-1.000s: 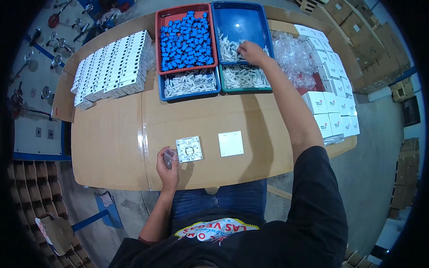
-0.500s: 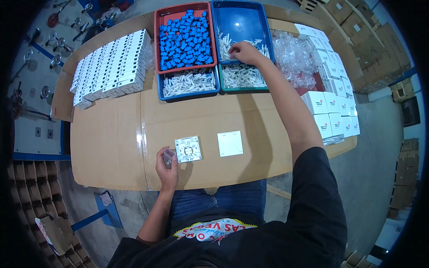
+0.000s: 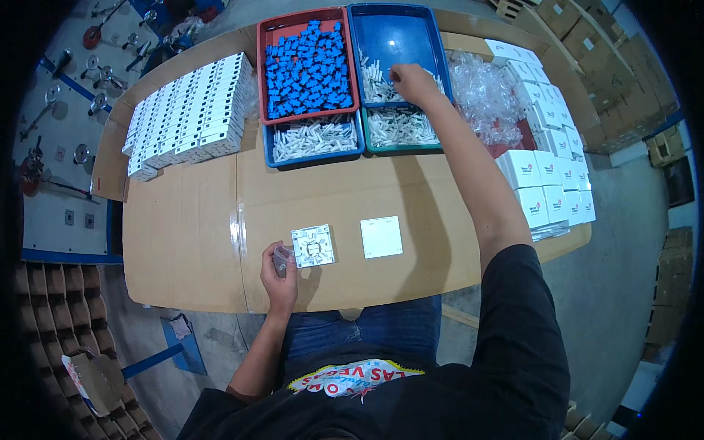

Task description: Picking small pins from trays, putting them into white cardboard boxes, and closing the lids.

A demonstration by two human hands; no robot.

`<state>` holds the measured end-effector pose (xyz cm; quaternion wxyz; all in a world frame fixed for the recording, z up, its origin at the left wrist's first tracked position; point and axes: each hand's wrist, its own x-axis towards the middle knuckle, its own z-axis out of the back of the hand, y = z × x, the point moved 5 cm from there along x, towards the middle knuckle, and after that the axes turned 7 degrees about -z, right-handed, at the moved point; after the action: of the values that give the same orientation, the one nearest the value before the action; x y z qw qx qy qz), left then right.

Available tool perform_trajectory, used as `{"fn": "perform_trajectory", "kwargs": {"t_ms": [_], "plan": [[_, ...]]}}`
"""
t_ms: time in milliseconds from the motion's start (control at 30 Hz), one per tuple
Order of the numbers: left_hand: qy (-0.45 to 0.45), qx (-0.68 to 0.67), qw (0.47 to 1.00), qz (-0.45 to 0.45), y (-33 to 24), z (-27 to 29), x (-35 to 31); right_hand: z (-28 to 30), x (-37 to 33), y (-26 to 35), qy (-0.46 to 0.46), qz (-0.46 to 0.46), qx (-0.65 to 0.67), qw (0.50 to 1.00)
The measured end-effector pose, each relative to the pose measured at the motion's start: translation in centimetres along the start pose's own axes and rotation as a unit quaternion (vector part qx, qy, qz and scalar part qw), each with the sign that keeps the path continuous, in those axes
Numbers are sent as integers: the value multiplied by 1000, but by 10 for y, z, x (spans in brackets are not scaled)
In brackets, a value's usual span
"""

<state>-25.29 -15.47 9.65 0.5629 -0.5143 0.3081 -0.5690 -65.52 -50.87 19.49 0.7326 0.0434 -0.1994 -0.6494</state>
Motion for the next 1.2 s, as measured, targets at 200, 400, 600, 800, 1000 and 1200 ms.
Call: {"fn": "perform_trajectory", "kwargs": {"t_ms": [200, 400, 600, 800, 1000, 1200], "plan": [[-9, 10, 1000, -3, -1, 1, 1, -8, -5, 9, 18, 13, -101, 995], [-3, -14, 1000, 10, -4, -2, 1, -11, 1, -9, 42, 18, -109, 993], [-17, -13, 1000, 3, 0, 0, 0, 1, 1, -16, 17, -23, -14, 999], [-14, 6, 1000, 1, 2, 2, 1, -7, -8, 0, 43, -60, -84, 994], [-12, 5, 1000, 0, -2, -2, -1, -16, -2, -15, 37, -60, -107, 992], [-11, 19, 1000, 6, 2, 0, 1, -14, 0, -9, 36, -49, -145, 988]]}}
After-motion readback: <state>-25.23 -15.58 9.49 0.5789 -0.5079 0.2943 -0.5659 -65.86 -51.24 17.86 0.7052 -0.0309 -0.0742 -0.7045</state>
